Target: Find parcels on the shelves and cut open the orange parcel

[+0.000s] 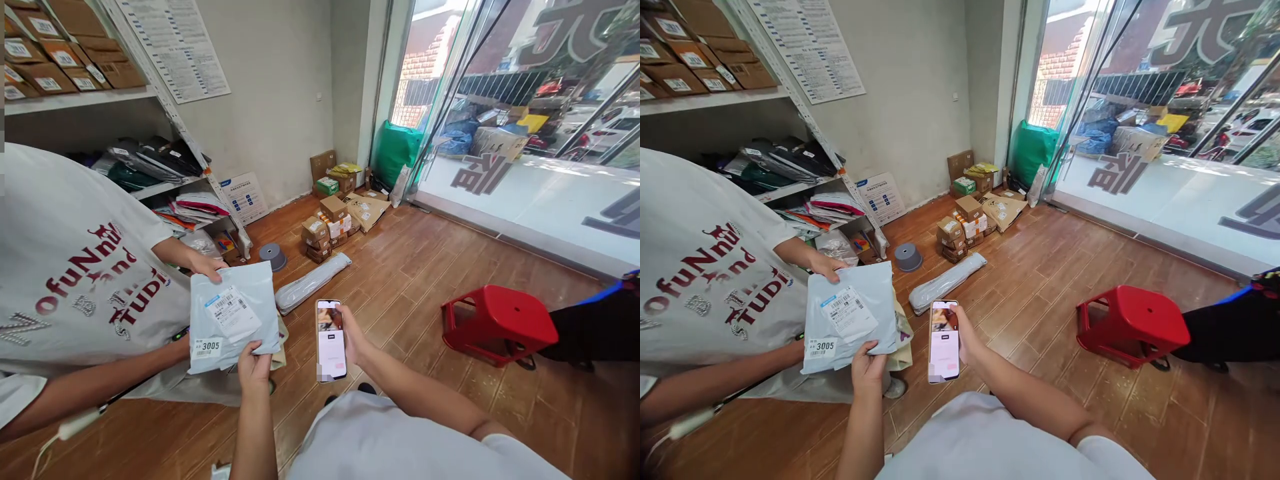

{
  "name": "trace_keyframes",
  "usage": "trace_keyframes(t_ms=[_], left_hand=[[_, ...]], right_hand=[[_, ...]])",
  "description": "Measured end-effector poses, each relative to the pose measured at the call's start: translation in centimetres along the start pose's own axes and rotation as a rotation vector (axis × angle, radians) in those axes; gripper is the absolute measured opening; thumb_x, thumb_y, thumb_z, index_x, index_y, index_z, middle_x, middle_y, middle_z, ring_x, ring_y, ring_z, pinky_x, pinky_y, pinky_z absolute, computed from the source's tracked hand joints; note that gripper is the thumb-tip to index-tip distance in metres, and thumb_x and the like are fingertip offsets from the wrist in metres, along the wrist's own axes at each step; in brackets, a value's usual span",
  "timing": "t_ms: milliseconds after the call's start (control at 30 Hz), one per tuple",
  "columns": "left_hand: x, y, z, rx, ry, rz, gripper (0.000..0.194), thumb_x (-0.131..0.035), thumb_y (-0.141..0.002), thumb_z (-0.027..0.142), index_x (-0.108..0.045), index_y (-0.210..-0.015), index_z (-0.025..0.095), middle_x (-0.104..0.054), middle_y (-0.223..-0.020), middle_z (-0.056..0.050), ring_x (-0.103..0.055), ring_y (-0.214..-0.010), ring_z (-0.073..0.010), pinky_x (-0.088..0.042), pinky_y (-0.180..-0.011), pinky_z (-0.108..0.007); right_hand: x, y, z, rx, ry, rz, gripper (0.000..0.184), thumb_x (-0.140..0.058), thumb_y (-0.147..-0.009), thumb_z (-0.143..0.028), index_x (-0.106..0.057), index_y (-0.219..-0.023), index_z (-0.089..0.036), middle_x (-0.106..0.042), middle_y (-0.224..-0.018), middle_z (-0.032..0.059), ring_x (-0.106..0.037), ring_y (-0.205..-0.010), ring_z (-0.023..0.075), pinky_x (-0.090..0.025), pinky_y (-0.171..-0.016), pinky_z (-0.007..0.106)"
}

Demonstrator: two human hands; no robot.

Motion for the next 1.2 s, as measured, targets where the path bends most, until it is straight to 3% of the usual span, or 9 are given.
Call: trace_keyframes(t_ms=[200, 267, 333, 433, 567, 767, 933, 1033, 1200], left_hand=[[-2.9, 0.4, 4.0, -0.141, 0.106, -0.079, 0.035, -0.043, -0.086, 0.005, -0.059, -0.112, 0.023, -0.069, -0.106, -0.001, -0.057, -0.115, -0.017, -0.042, -0.104, -0.042], [-5.3, 1.4, 3.3, -0.06, 0.074, -0.204, 0.022, -0.042, -0.091, 0.014, -0.062, -0.1, 0.019, -0.066, -0.114, -0.005, -0.055, -0.117, -0.0205, -0.042, -0.102, -0.051], [-7.7, 3.5, 0.2, 0.161, -0.106, -0.323, 0.018, -0.046, -0.092, 0.024, -0.063, -0.095, 0.017, -0.059, -0.126, -0.01, -0.053, -0.119, -0.0279, -0.044, -0.095, -0.058], [-9.2, 8.1, -6.7, 0.536, -0.468, -0.475, 0.034, -0.058, -0.086, 0.034, -0.058, -0.118, 0.023, -0.052, -0.132, -0.014, -0.056, -0.113, -0.0341, -0.054, -0.079, -0.054], [-10.0, 11.5, -11.5, 0.611, -0.506, -0.488, 0.062, -0.067, -0.077, 0.019, -0.044, -0.132, 0.035, -0.055, -0.128, -0.009, -0.059, -0.109, -0.0301, -0.056, -0.079, -0.043], [-11.2, 12.7, -11.7, 0.679, -0.507, -0.621, 0.1, -0.058, -0.06, -0.005, -0.028, -0.14, 0.046, -0.047, -0.137, -0.01, -0.058, -0.108, -0.0359, -0.057, -0.069, -0.046], [-12.0, 13.9, -12.0, 0.722, -0.636, -0.798, 0.114, -0.061, -0.061, -0.005, -0.007, -0.142, 0.055, -0.038, -0.144, -0.009, -0.057, -0.108, -0.0376, -0.058, -0.062, -0.044], [-12.5, 14.4, -12.5, 0.688, -0.671, -0.939, 0.118, -0.064, -0.064, 0.0, 0.006, -0.142, 0.053, -0.035, -0.144, -0.011, -0.056, -0.11, -0.0369, -0.059, -0.061, -0.043], [-12.4, 14.2, -13.0, 0.556, -0.867, -1.026, 0.115, -0.061, -0.069, 0.005, 0.017, -0.143, 0.047, -0.023, -0.15, -0.01, -0.052, -0.112, -0.0316, -0.059, -0.065, -0.039]], right_hand=[[1.3, -0.3, -0.1, 0.063, 0.064, 0.088, 0.039, -0.063, -0.075, -0.056, -0.06, -0.075, -0.017, -0.065, -0.059, -0.0002, -0.057, -0.05, 0.0137, -0.042, -0.051, 0.025], [1.5, -0.3, -0.2, 0.06, 0.074, 0.103, 0.04, -0.064, -0.074, -0.057, -0.06, -0.075, -0.017, -0.065, -0.059, 0.0, -0.057, -0.05, 0.0138, -0.042, -0.052, 0.025], [1.1, -0.1, -0.4, 0.055, 0.077, 0.043, 0.045, -0.06, -0.076, -0.06, -0.063, -0.08, -0.016, -0.069, -0.066, 0.0027, -0.06, -0.055, 0.0157, -0.045, -0.057, 0.027], [-0.1, 0.6, -1.0, 0.088, 0.072, -0.162, 0.05, -0.051, -0.082, -0.06, -0.066, -0.094, -0.014, -0.073, -0.086, 0.0082, -0.066, -0.073, 0.0203, -0.049, -0.072, 0.032], [0.1, 1.8, -2.1, 0.195, 0.1, -0.239, 0.045, -0.052, -0.084, -0.054, -0.067, -0.103, -0.016, -0.073, -0.1, 0.007, -0.065, -0.093, 0.0237, -0.046, -0.086, 0.035], [1.9, 5.0, -5.2, 0.567, 0.476, -0.117, 0.048, -0.058, -0.083, -0.053, -0.058, -0.122, -0.025, -0.064, -0.12, 0.003, -0.055, -0.11, 0.0245, -0.039, -0.097, 0.036], [1.9, 7.4, -6.2, 0.615, 0.55, -0.182, 0.049, -0.054, -0.088, -0.046, -0.049, -0.132, -0.027, -0.056, -0.132, 0.0026, -0.051, -0.116, 0.0226, -0.039, -0.097, 0.034], [2.1, 7.4, -6.0, 0.54, 0.483, -0.18, 0.048, -0.059, -0.084, -0.042, -0.05, -0.128, -0.026, -0.065, -0.115, 0.0021, -0.06, -0.092, 0.0196, -0.047, -0.076, 0.03], [2.4, 6.3, -6.1, 0.528, 0.259, 0.011, 0.029, -0.066, -0.077, -0.044, -0.061, -0.093, -0.02, -0.066, -0.073, -0.0022, -0.057, -0.062, 0.0142, -0.043, -0.059, 0.025]])
Point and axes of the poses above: each hand's wrist, its own y-axis away from the middle knuckle, its own x-axis out of the back of the hand, z = x × y, the point moved 7 cm from there along -y, towards the middle knuckle
